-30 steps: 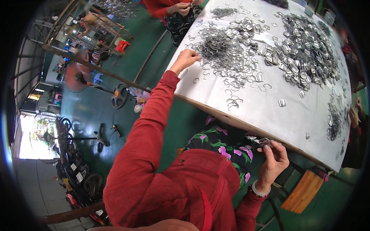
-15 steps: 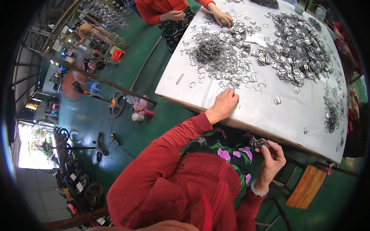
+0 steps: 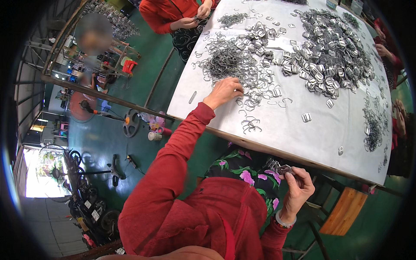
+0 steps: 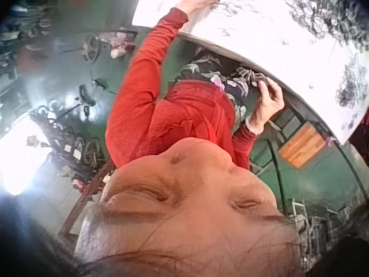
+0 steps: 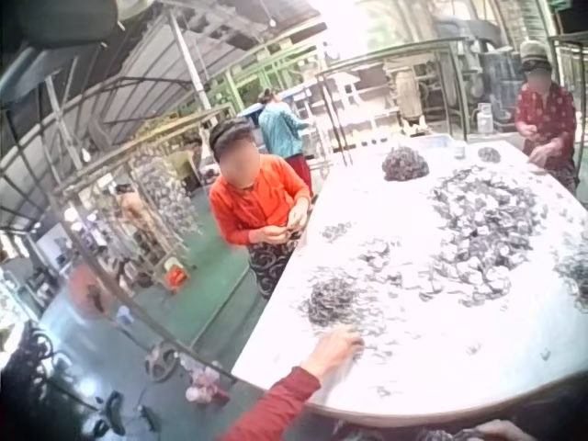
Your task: The person repeatedly picks small metal hooks and rectangular metal pieces from a table, joins them by hand, and places the assembled units back on the table. The task is performed one at a time with continuous hand manipulation of the parts.
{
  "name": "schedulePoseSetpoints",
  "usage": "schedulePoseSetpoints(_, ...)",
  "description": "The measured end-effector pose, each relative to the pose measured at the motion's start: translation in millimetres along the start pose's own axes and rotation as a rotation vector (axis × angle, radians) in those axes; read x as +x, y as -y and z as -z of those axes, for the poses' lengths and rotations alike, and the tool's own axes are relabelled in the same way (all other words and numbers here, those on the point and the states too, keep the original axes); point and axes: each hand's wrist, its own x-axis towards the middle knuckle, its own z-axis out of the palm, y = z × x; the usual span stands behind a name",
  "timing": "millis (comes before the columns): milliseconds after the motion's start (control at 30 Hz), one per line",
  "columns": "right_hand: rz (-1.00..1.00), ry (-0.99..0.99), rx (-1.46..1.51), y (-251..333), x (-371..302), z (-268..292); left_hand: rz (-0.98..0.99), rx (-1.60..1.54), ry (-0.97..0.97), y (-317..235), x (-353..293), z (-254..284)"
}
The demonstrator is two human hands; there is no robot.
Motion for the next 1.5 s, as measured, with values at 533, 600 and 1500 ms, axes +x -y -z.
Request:
schedulePoseSetpoints(533,0.055,-0.098,-0.089,18,-10,-11,-0.25,0.344,-0.104,11,-2,-35)
schedulePoseSetpoints(600,0.026,-0.095,0.006,22,-9,-12,-0.302,0.282,-0.277,20,5,-46)
schedulePoseSetpoints(1500,0.042,-0.208,0.026,-13,-15,9,-0.054,-1.134,0.106,-237,-81,-20)
